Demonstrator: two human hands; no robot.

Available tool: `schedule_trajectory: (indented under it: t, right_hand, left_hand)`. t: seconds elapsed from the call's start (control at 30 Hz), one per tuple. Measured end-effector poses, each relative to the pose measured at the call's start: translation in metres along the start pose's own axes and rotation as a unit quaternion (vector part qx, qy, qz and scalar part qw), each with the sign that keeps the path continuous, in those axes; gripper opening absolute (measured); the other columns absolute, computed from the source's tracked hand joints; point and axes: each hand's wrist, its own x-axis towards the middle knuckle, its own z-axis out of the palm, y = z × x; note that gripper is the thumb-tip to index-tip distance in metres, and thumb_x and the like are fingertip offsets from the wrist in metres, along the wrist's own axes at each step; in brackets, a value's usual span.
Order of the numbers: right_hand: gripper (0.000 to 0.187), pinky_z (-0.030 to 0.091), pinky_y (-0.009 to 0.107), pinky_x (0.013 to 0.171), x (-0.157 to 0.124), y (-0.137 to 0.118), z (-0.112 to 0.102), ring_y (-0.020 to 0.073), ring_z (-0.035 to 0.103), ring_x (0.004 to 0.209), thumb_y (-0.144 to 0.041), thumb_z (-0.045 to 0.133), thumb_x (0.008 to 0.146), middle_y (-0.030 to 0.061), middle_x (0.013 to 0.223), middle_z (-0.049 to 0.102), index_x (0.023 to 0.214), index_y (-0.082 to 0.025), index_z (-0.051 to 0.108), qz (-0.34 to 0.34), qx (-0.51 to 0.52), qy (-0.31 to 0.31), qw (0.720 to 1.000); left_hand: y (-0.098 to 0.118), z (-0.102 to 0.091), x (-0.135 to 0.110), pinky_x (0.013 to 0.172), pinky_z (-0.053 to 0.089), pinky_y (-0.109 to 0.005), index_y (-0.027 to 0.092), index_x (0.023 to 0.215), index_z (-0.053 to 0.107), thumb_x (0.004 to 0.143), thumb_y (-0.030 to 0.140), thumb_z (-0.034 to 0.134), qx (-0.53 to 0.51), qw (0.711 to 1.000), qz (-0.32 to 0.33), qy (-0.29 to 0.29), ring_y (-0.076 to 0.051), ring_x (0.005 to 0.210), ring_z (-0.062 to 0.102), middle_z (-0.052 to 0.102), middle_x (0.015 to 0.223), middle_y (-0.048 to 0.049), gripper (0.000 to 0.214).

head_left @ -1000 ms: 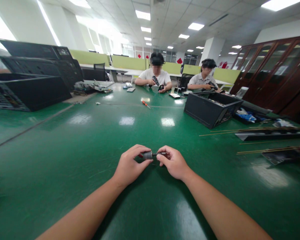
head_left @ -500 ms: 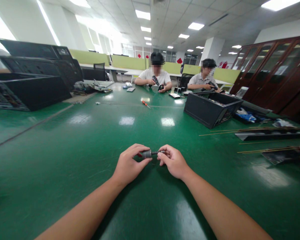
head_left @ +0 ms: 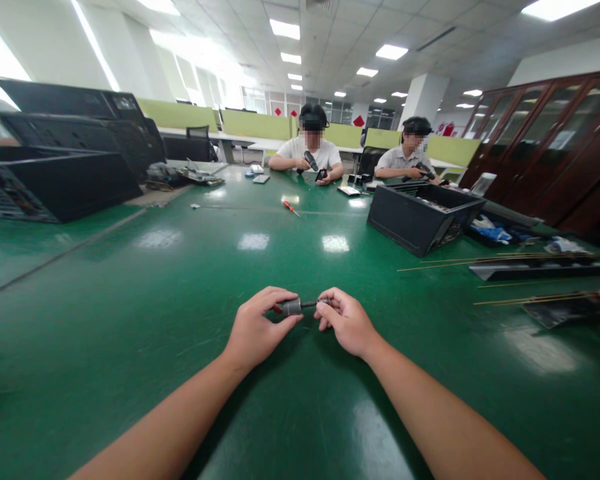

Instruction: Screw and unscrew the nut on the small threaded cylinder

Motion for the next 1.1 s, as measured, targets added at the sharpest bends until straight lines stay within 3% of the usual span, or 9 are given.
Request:
schedule_trajectory:
  t: [1.1]
  right_hand:
    - [0.018, 0.046, 0.024, 0.055, 0.0023, -0.0013, -0.0051, 0.0114, 0.059, 0.055, -0.034, 0.06, 0.086, 0.0005, 0.074, 0.064, 0.092, -0.018, 0.057, -0.002, 0.0, 0.022, 1.0]
  left_hand:
    - [-0.0023, 0.0001, 0.0002, 0.074, 0.054, -0.028, 0.02, 0.098, 0.07, 0.077, 0.024, 0.074, -0.005, 1.0, -0.022, 0.014, -0.018, 0.087, 0.064, 0.068, 0.096, -0.0047, 0.022]
